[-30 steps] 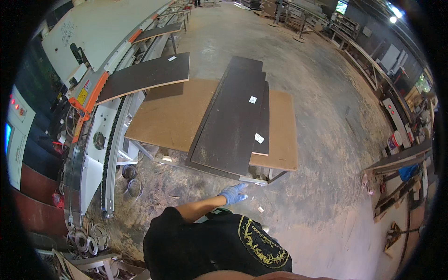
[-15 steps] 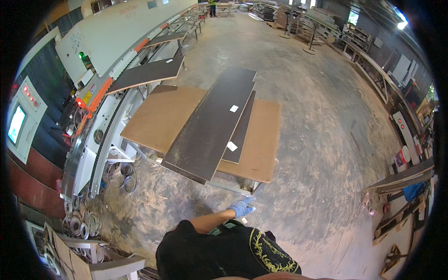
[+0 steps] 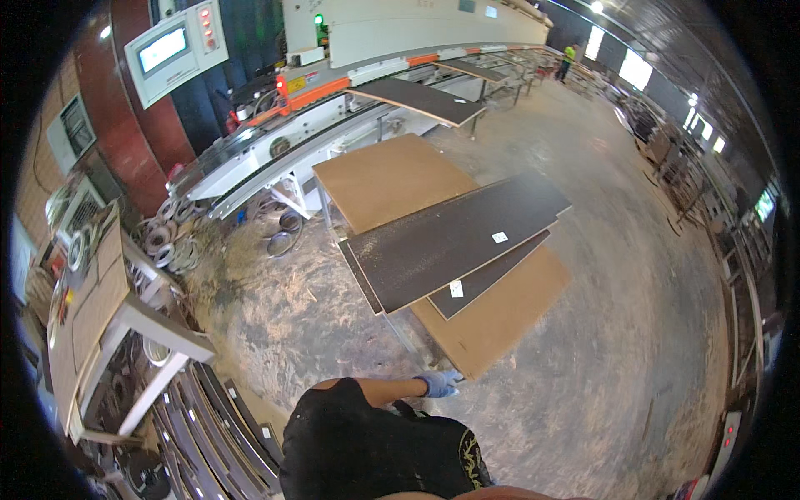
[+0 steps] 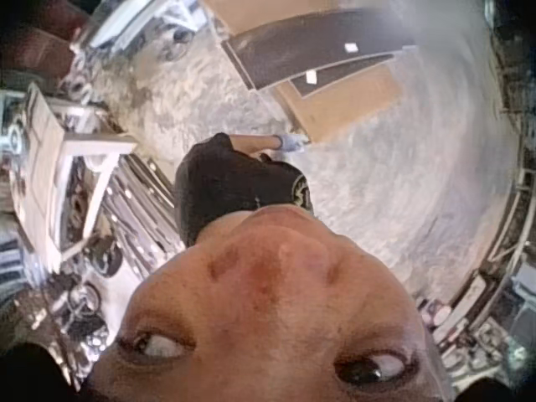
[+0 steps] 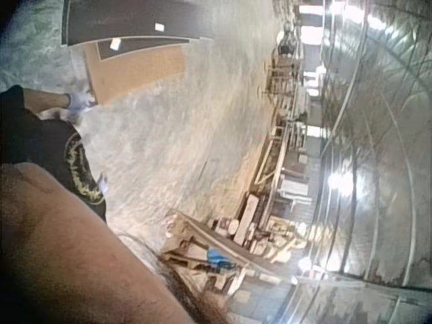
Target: The person moves several dark rectangular panels from a machine to a workbench, then applies small white labels to each panel using a handheld label printer. The person handles the panels one at a time, places them on the bench, prints a label, and sticks it onto the panel surface.
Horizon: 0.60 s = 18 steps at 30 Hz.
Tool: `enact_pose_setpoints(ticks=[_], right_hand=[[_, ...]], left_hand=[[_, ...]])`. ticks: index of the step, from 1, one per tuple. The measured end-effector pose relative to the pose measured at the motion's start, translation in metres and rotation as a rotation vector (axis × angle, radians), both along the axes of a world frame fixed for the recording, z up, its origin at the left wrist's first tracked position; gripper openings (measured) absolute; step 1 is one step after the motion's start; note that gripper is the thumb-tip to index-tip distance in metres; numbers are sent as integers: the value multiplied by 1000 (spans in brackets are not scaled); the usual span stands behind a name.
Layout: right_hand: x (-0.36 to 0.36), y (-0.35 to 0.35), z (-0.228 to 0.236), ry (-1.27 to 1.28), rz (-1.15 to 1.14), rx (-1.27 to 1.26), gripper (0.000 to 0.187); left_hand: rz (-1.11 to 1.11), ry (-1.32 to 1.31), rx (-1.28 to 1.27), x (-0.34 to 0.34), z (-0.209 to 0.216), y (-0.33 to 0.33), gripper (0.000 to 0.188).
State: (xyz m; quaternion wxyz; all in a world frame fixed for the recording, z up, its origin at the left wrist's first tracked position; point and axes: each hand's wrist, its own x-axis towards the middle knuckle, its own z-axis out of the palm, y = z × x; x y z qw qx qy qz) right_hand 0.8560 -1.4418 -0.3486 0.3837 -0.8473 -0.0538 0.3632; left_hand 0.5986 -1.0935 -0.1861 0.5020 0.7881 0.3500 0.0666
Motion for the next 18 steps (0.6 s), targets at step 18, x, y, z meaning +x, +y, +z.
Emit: enact_pose_setpoints(ticks=[18], right_hand=[[297,59,44,-264,241,-26,24]], left_hand=[[105,151,-83,253,-2,3,50]])
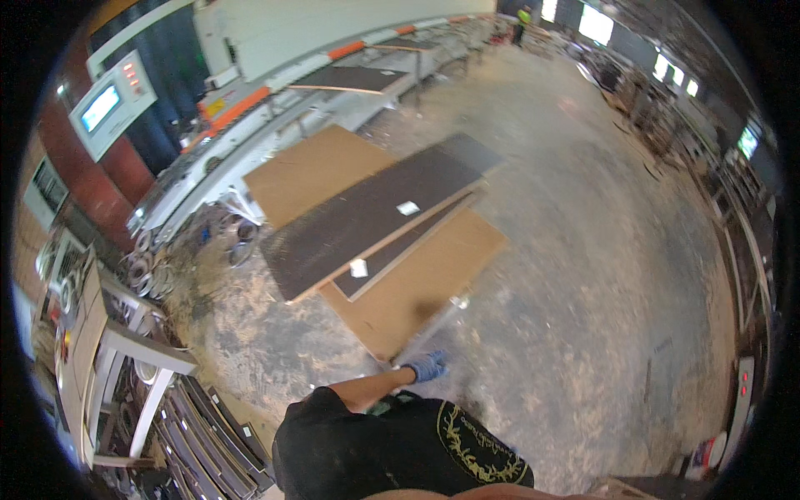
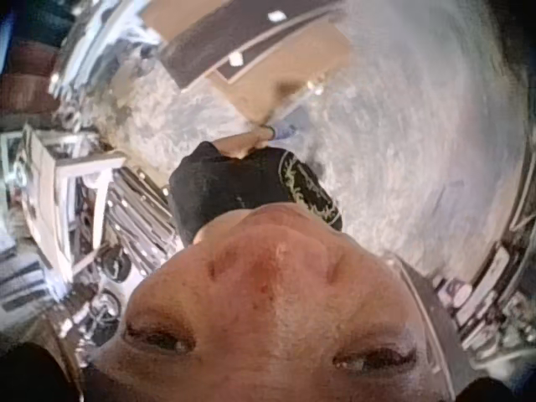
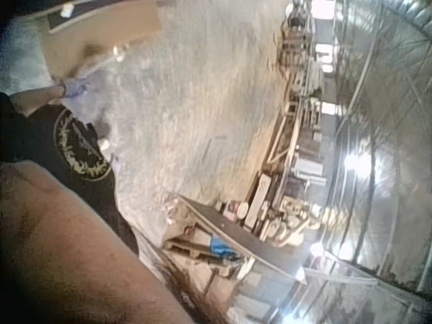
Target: The person moves several dark rectangular panels from a machine to a workbench, then applies small white labels to each panel using a handheld label printer. The person handles the panels one at a time, places them on the bench, prints a label, and sticks it onto the panel surface.
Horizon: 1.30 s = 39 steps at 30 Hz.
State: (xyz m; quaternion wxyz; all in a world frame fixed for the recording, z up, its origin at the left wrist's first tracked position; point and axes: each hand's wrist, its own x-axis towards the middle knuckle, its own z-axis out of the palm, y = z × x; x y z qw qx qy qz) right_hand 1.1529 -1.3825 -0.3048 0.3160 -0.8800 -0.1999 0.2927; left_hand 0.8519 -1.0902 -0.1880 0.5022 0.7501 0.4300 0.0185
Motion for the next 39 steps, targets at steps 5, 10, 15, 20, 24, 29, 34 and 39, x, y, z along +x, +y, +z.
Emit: enact_pose_setpoints(ticks=[5,10,15,20,24,29,34,39], right_hand=[[117,-62,-24,288,-230,-6,29],[231,-21,31,251,-264,101,24],[344,145,284,23,-64,790,25],[412,244,538,-638,508,1274,54],[478,291,624,-1109,779,1249,63],[581,371,645,-1147,855,1250,63],[701,408,651,-1243,830,1162,62],[855,431,663,-1306,850,1102,62]], left_hand=[[129,-108,-133,134,-47,-31,54],[2,-71,-103,263,18,-27,56],[71,-130,-162,339,-36,16,52],[219,-156,-76,407,-52,93,48],[332,-200,-157,478,-52,186,47],[213,-124,-45,615,37,265,43],[43,-321,-21,810,63,319,48],[25,-138,205,968,58,353,46]])
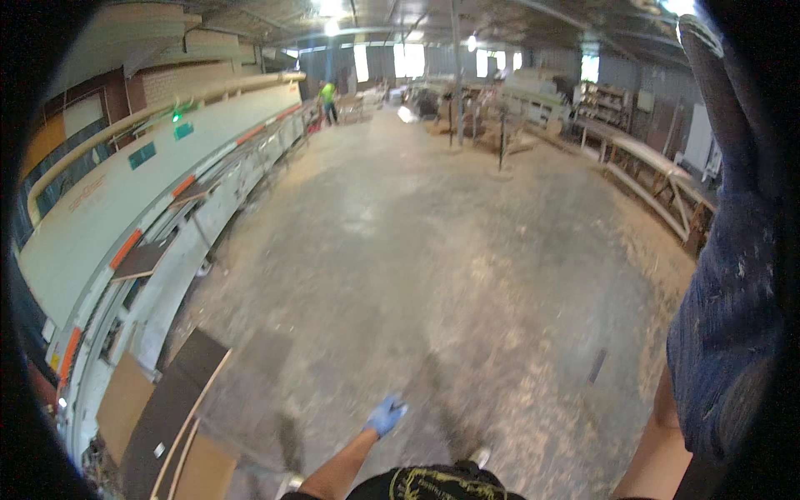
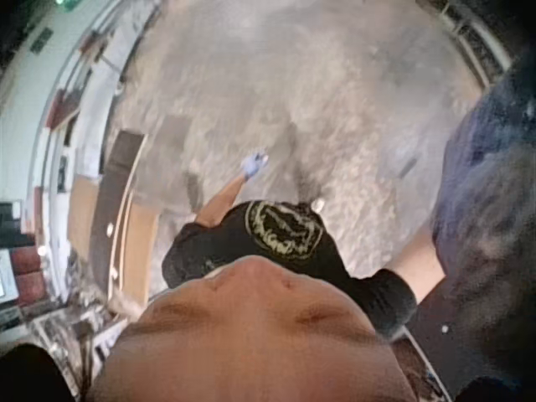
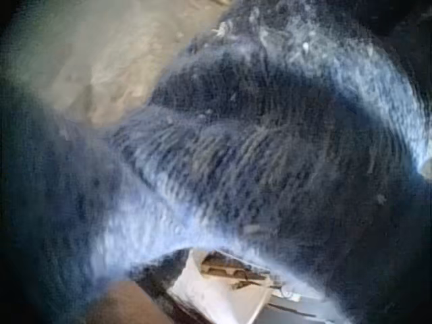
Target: The person moves several dark rectangular panels from a machine to a workbench, then applies small white labels to each panel using a handheld label printer. The person handles the panels one at a time, places them on the bench, prints a label, and sticks it onto the panel surface.
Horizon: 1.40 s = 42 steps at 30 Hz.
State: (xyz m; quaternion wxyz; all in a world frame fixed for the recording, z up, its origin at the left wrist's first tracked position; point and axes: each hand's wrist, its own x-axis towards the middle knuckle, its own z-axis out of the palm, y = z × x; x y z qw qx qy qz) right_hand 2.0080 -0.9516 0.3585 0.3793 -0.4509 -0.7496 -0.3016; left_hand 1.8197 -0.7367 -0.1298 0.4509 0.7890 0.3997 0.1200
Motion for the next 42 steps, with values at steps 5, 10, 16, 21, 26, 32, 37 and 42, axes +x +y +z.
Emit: enact_pose_setpoints(ticks=[5,10,16,21,26,32,37,42], right_hand=[[139,52,14,-25,44,-3,62],[303,148,-12,125,214,-56,62],[436,188,-33,78,70,69,62],[583,262,-111,135,-263,112,54],[731,302,-209,426,-466,-201,43],[914,289,-328,1029,-541,-229,39],[1077,274,-389,1283,-604,-317,37],[1201,303,-402,1496,-594,-339,35]], left_hand=[[259,-490,-509,59,-206,57,39],[388,308,-484,21,-287,-15,36],[151,648,-342,171,-302,118,37],[-63,691,-113,364,-285,240,42],[198,315,-224,579,-215,348,48],[106,88,-209,833,-144,421,53],[149,321,-240,943,-170,404,48],[-54,508,7,1013,-284,393,45]])
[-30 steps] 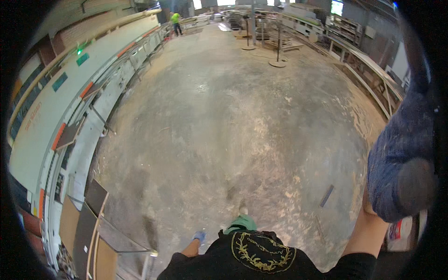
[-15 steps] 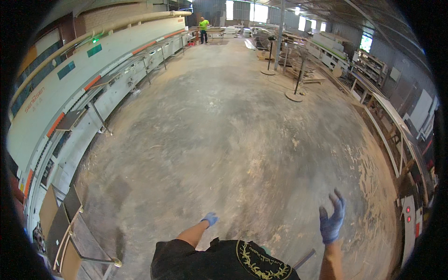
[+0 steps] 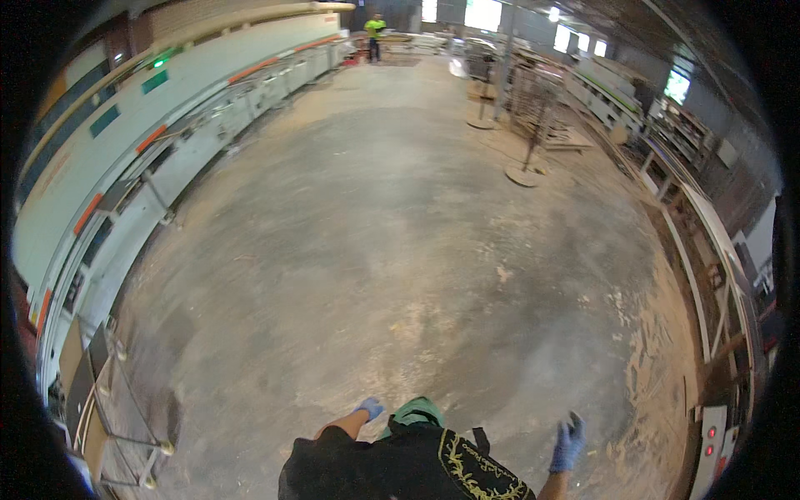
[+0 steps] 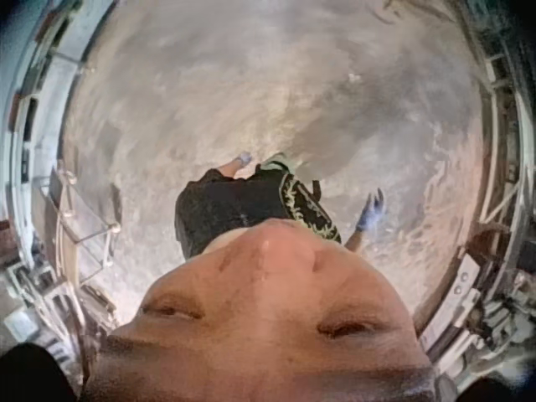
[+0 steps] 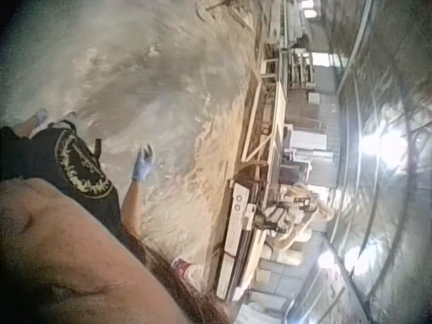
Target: The person moves several dark rectangular panels from a machine to a workbench, then applies small white labels to each panel using a handheld label printer. The person handles the panels one at a time, places them on the bench, prints a label, and sticks it onto the panel surface.
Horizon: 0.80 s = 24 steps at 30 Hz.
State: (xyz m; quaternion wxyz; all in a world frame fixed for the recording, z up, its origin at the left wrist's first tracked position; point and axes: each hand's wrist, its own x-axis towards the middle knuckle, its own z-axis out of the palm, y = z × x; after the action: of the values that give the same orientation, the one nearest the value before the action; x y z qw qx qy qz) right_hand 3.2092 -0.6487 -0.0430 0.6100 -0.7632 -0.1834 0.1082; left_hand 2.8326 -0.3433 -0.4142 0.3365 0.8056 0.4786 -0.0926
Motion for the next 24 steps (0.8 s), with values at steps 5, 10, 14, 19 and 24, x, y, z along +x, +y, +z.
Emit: enact_pose_setpoints(ticks=[5,10,14,19,24], right_hand=[[115,102,-4,117,166,24,34],[271,179,0,-135,219,-93,33],[353,177,-32,-35,-25,-259,35],[439,139,-68,226,-210,-583,43],[557,66,-105,343,-474,-768,43]], left_hand=[[198,49,-415,87,52,27,30],[-67,205,-285,235,69,107,28],[-343,287,-150,389,89,210,27],[-1629,473,935,634,99,363,28],[-1314,787,584,916,145,348,36]])
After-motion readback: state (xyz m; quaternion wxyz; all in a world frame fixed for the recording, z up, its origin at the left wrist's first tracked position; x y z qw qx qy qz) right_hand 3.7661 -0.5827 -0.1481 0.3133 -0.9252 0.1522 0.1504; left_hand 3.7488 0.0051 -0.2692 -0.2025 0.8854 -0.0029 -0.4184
